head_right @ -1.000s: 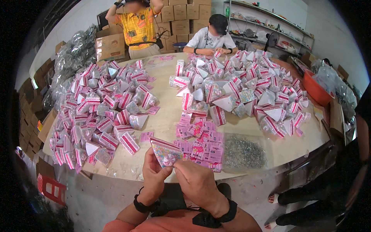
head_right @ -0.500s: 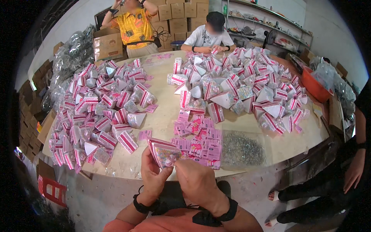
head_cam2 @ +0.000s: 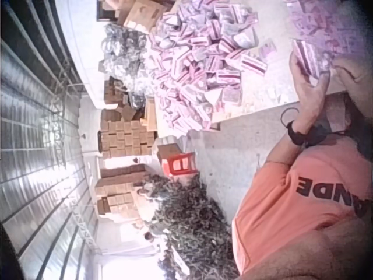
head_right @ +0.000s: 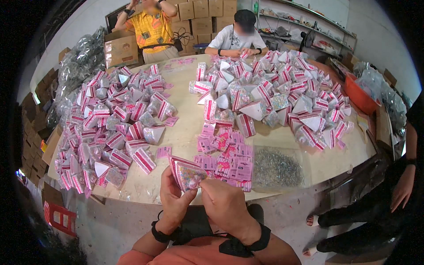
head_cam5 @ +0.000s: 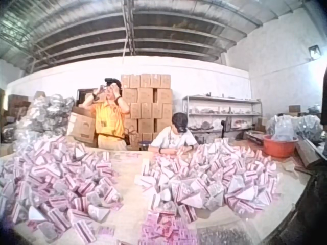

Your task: The person sits at a table in a warehouse and repeatedly picks up small pink labels and triangular packets of colorful beads. They place the label on the packet and fold the top edge of the plastic bag to seal it. The sealed packets are then placed into a pile on the table.

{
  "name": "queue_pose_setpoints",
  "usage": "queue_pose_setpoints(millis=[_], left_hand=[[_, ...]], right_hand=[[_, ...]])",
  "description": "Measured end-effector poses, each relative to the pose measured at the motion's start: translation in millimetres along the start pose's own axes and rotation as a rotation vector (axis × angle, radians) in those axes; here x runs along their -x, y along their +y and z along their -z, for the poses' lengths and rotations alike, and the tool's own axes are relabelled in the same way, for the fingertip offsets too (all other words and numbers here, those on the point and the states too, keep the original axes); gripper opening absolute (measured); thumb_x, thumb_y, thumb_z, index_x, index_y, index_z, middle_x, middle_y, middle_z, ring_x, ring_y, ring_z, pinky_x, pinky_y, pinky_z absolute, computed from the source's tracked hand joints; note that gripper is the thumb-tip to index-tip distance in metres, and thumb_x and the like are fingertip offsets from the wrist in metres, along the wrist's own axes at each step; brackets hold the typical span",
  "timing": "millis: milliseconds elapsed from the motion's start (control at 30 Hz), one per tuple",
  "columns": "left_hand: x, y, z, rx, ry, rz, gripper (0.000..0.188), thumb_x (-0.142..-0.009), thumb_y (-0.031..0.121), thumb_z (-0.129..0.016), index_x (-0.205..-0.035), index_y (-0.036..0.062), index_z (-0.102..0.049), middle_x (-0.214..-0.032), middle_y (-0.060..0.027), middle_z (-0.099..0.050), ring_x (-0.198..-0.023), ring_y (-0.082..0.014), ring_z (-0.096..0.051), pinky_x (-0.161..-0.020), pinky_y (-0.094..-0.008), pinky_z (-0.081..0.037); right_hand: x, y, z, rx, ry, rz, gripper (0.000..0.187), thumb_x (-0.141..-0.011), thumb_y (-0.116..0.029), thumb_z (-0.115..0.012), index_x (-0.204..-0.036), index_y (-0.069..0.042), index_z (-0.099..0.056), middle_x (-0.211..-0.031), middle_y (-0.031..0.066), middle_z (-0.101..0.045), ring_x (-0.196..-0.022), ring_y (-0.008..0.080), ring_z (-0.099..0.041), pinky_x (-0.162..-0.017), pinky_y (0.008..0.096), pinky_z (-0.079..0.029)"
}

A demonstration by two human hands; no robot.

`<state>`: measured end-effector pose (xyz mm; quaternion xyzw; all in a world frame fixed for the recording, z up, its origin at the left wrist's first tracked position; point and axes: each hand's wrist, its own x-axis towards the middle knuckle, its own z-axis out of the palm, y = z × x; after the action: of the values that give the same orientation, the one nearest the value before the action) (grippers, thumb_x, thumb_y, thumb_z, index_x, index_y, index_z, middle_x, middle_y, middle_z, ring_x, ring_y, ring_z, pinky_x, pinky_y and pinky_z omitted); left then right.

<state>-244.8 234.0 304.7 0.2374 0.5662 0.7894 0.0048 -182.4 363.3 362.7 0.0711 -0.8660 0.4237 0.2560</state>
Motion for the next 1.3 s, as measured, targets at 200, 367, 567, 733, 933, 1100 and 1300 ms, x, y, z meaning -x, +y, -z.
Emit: queue_pose_setpoints(millis=[200,367,567,733,933,1100,1300], left_hand=[[0.9,-2.7,0.3,-0.292,0.035,-0.097,0.066,-0.069,-0.002,-0.066,-0.124,-0.0004,-0.030,-0.112,-0.0086,-0.044,-0.103,-0.0170,-0.047,-0.089,-0.0306,-0.040],[2.7,-8.9,9.4,-0.373,0.015,-0.066,0.067,-0.068,-0.002,-0.065,-0.125,-0.0013,-0.030,-0.111,-0.0097,-0.043,-0.102,-0.0179,-0.048,-0.087,-0.0299,-0.041],[1.6,-14.6,3.7,-0.320,0.017,-0.049,0.066,-0.066,0.001,-0.067,-0.122,-0.0012,-0.034,-0.107,-0.0113,-0.046,-0.098,-0.0181,-0.050,-0.084,-0.0302,-0.042],[-16.5,-12.5,20.5,-0.332,0.056,0.084,0.061,-0.069,0.005,-0.068,-0.120,-0.0011,-0.037,-0.106,-0.0108,-0.050,-0.096,-0.0161,-0.052,-0.082,-0.0285,-0.044],[-82.8,25.1,115.0,-0.320,0.420,0.044,0.052,-0.078,0.012,-0.060,-0.123,0.0010,-0.037,-0.103,-0.0072,-0.052,-0.093,-0.0150,-0.049,-0.077,-0.0259,-0.041],[-102.4,46.7,155.2,-0.706,0.623,-0.311,0.061,-0.082,0.021,-0.056,-0.131,-0.0014,-0.029,-0.128,-0.0169,-0.040,-0.118,-0.0233,-0.037,-0.099,-0.0348,-0.026],[-58.3,6.5,129.0,-0.693,0.157,-0.004,0.046,-0.077,0.011,-0.056,-0.121,-0.0011,-0.046,-0.120,-0.0120,-0.048,-0.108,-0.0218,-0.047,-0.090,-0.0297,-0.037]], right_hand=[[3.4,5.6,-6.3,0.153,0.007,0.031,0.011,-0.074,0.000,-0.054,-0.085,0.002,-0.058,-0.074,0.0181,-0.058,-0.067,0.0321,-0.059,-0.058,0.0344,-0.046],[3.3,4.0,-10.8,0.122,-0.014,-0.086,0.015,-0.076,-0.001,-0.055,-0.091,0.002,-0.052,-0.070,0.0149,-0.057,-0.059,0.0262,-0.059,-0.053,0.0336,-0.046],[-6.1,14.0,-7.3,-0.597,-0.186,-0.625,0.018,-0.079,-0.006,-0.057,-0.092,-0.002,-0.045,-0.062,0.0060,-0.055,-0.053,0.0122,-0.054,-0.047,0.0281,-0.041],[-3.1,34.6,-19.4,-0.545,-0.227,-0.440,0.015,-0.080,-0.007,-0.057,-0.091,0.000,-0.050,-0.069,0.0052,-0.056,-0.058,0.0081,-0.054,-0.050,0.0227,-0.043],[6.3,52.8,28.2,-0.378,-0.219,-0.563,0.010,-0.079,-0.009,-0.056,-0.085,-0.001,-0.056,-0.069,0.0020,-0.056,-0.060,0.0081,-0.057,-0.049,0.0217,-0.043],[22.2,114.7,85.5,0.113,0.022,-0.518,0.013,-0.073,-0.008,-0.056,-0.083,0.001,-0.055,-0.077,0.0144,-0.059,-0.064,0.0269,-0.058,-0.059,0.0344,-0.046],[23.4,147.1,100.9,0.705,-0.106,-0.360,0.013,-0.071,-0.005,-0.055,-0.083,0.000,-0.053,-0.079,0.0194,-0.057,-0.079,0.0366,-0.056,-0.069,0.0437,-0.044]])
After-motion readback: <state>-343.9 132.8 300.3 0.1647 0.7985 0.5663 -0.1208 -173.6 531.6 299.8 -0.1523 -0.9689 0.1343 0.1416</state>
